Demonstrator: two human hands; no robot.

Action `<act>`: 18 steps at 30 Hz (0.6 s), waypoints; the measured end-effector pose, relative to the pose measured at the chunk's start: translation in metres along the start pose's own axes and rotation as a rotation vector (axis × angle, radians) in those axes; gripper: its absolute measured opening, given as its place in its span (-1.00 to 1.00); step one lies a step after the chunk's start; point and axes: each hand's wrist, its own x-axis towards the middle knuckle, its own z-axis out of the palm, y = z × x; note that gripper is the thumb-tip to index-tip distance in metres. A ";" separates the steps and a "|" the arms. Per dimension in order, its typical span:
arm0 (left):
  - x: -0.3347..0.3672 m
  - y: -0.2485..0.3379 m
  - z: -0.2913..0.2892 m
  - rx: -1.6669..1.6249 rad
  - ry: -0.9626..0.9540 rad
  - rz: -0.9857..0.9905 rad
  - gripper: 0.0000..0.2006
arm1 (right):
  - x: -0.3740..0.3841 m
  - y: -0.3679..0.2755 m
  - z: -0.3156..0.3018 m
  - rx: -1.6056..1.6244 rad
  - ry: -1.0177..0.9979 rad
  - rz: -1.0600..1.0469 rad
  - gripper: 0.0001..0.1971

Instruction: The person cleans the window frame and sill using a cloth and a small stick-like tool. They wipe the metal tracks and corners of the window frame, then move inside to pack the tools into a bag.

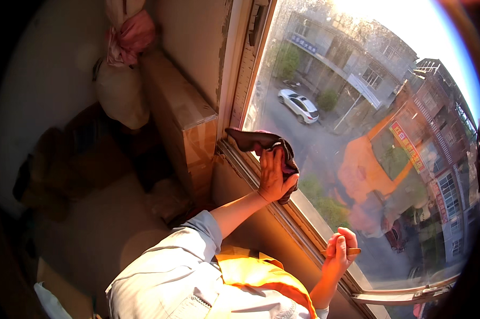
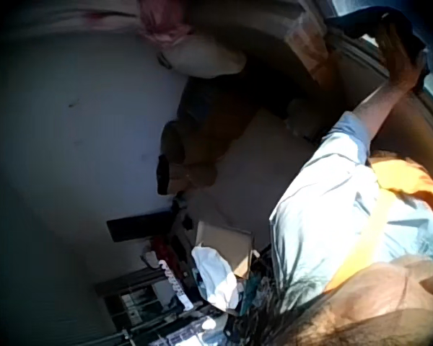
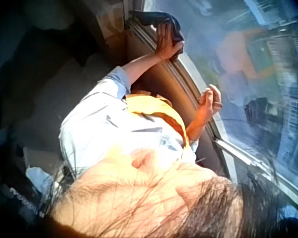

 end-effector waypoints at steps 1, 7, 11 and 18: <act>-0.022 -0.002 0.007 0.023 -0.020 -0.076 -0.11 | 0.001 0.000 0.005 -0.012 -0.011 0.006 -0.83; 0.105 -0.006 -0.013 -0.009 0.143 0.222 -0.27 | -0.006 -0.003 0.011 -0.062 0.001 -0.034 -0.83; 0.296 0.048 -0.069 -0.052 0.361 0.540 -0.20 | -0.013 -0.003 0.002 -0.021 0.047 -0.015 -0.84; 0.493 0.160 -0.108 0.054 0.451 1.029 -0.15 | -0.014 0.002 0.009 0.004 0.072 0.065 -0.86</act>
